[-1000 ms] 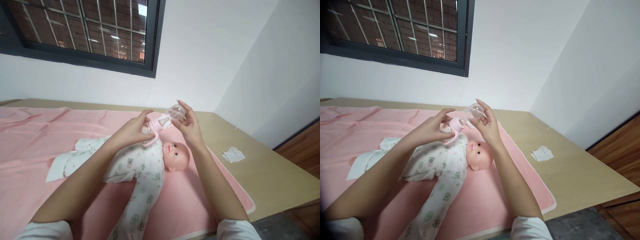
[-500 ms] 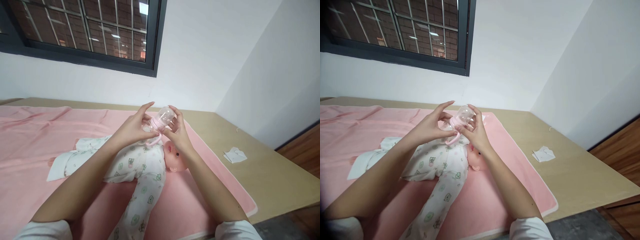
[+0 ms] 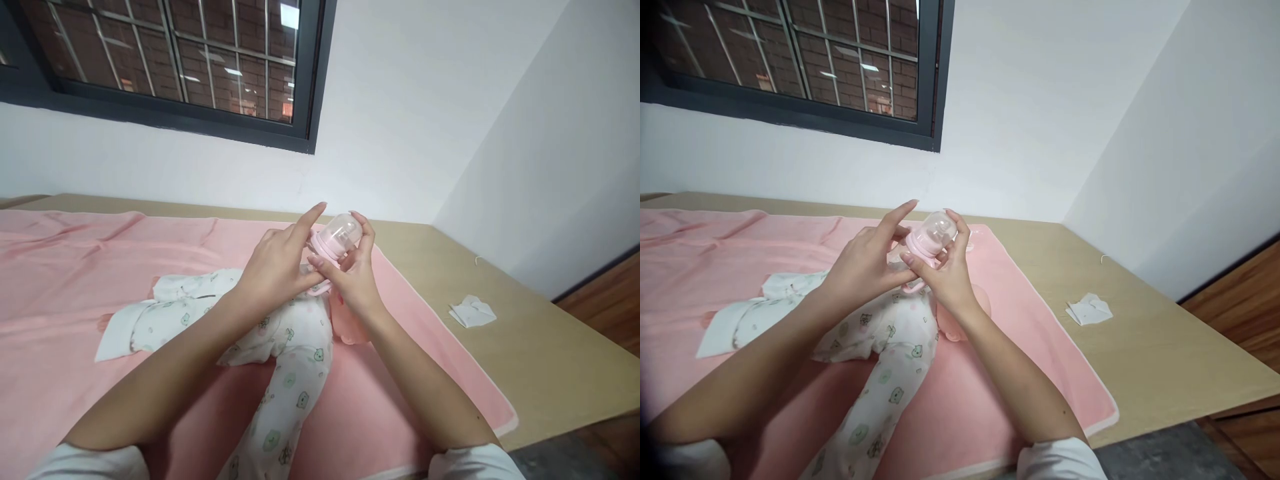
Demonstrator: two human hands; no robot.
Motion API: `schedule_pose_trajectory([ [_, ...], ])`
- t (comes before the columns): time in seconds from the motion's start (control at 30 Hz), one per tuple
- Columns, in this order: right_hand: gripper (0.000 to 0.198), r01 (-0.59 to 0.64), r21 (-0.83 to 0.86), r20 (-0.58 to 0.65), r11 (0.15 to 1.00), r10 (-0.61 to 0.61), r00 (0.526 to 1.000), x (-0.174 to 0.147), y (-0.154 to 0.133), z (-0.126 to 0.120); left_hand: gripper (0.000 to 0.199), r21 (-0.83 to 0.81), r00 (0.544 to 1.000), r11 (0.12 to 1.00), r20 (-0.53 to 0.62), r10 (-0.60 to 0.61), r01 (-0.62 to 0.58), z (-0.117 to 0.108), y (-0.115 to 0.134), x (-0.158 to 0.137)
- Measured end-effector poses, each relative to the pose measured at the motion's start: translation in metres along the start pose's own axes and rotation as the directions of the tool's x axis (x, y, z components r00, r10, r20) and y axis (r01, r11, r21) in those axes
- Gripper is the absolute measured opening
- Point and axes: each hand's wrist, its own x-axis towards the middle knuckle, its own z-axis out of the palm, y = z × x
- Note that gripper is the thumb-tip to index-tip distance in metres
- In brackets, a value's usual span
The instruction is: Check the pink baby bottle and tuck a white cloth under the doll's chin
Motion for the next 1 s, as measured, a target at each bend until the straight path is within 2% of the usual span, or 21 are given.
schedule_pose_trajectory([
  [0.1, 0.100, 0.050, -0.064, -0.039, 0.997, -0.052, 0.998, 0.001, -0.006, -0.001, 0.086, 0.004, 1.000, 1.000, 0.031, 0.005, -0.005, -0.002, 0.003, -0.003],
  [0.2, 0.093, 0.146, -0.195, -0.087, 0.970, -0.165, 0.982, 0.007, -0.012, -0.014, 0.090, -0.033, 0.998, 0.999, 0.058, 0.020, -0.018, -0.004, 0.007, -0.008],
  [0.33, 0.087, 0.223, -0.375, -0.176, 0.900, -0.305, 0.936, 0.027, -0.001, -0.056, 0.078, -0.117, 0.994, 0.988, 0.039, 0.106, -0.100, -0.010, 0.021, -0.019],
  [0.4, 0.089, 0.163, -0.449, -0.255, 0.878, -0.301, 0.919, 0.037, 0.018, -0.085, 0.067, -0.204, 0.977, 0.966, 0.107, 0.186, -0.162, -0.017, 0.029, -0.024],
  [0.43, 0.089, 0.109, -0.490, -0.299, 0.865, -0.284, 0.911, 0.040, 0.029, -0.100, 0.061, -0.260, 0.953, 0.943, 0.163, 0.257, -0.209, -0.021, 0.033, -0.026],
  [0.47, 0.089, 0.041, -0.533, -0.341, 0.845, -0.258, 0.904, 0.042, 0.041, -0.114, 0.054, -0.318, 0.910, 0.910, 0.229, 0.346, -0.266, -0.024, 0.037, -0.028],
  [0.5, 0.087, -0.039, -0.575, -0.380, 0.817, -0.224, 0.897, 0.043, 0.054, -0.128, 0.050, -0.375, 0.844, 0.867, 0.297, 0.447, -0.328, -0.026, 0.040, -0.030],
  [0.53, 0.085, -0.116, -0.606, -0.417, 0.787, -0.190, 0.889, 0.042, 0.066, -0.140, 0.047, -0.434, 0.748, 0.809, 0.359, 0.559, -0.397, -0.026, 0.043, -0.032],
  [0.57, 0.083, -0.178, -0.624, -0.447, 0.761, -0.161, 0.880, 0.041, 0.078, -0.150, 0.045, -0.485, 0.632, 0.745, 0.413, 0.656, -0.458, -0.024, 0.047, -0.035],
  [0.63, 0.080, -0.235, -0.644, -0.482, 0.728, -0.148, 0.863, 0.035, 0.097, -0.165, 0.042, -0.554, 0.405, 0.624, 0.476, 0.780, -0.551, -0.012, 0.052, -0.042],
  [0.67, 0.079, -0.245, -0.648, -0.487, 0.721, -0.145, 0.861, 0.032, 0.104, -0.170, 0.039, -0.557, 0.338, 0.590, 0.494, 0.801, -0.584, -0.003, 0.054, -0.047],
  [0.7, 0.079, -0.248, -0.652, -0.486, 0.717, -0.143, 0.862, 0.030, 0.109, -0.174, 0.037, -0.555, 0.300, 0.565, 0.497, 0.814, -0.611, 0.008, 0.055, -0.053],
  [0.73, 0.078, -0.252, -0.656, -0.480, 0.711, -0.136, 0.866, 0.027, 0.112, -0.176, 0.035, -0.542, 0.288, 0.555, 0.501, 0.816, -0.631, 0.019, 0.056, -0.059],
  [0.8, 0.077, -0.270, -0.671, -0.470, 0.691, -0.114, 0.875, 0.025, 0.116, -0.179, 0.034, -0.522, 0.299, 0.572, 0.517, 0.802, -0.632, 0.041, 0.054, -0.074],
  [0.9, 0.075, -0.311, -0.691, -0.471, 0.652, -0.080, 0.878, 0.024, 0.116, -0.181, 0.042, -0.470, 0.377, 0.665, 0.569, 0.731, -0.580, 0.066, 0.047, -0.094],
  [1.0, 0.075, -0.363, -0.686, -0.497, 0.631, -0.042, 0.867, 0.025, 0.115, -0.181, 0.057, -0.383, 0.420, 0.766, 0.666, 0.617, -0.517, 0.079, 0.038, -0.110],
])
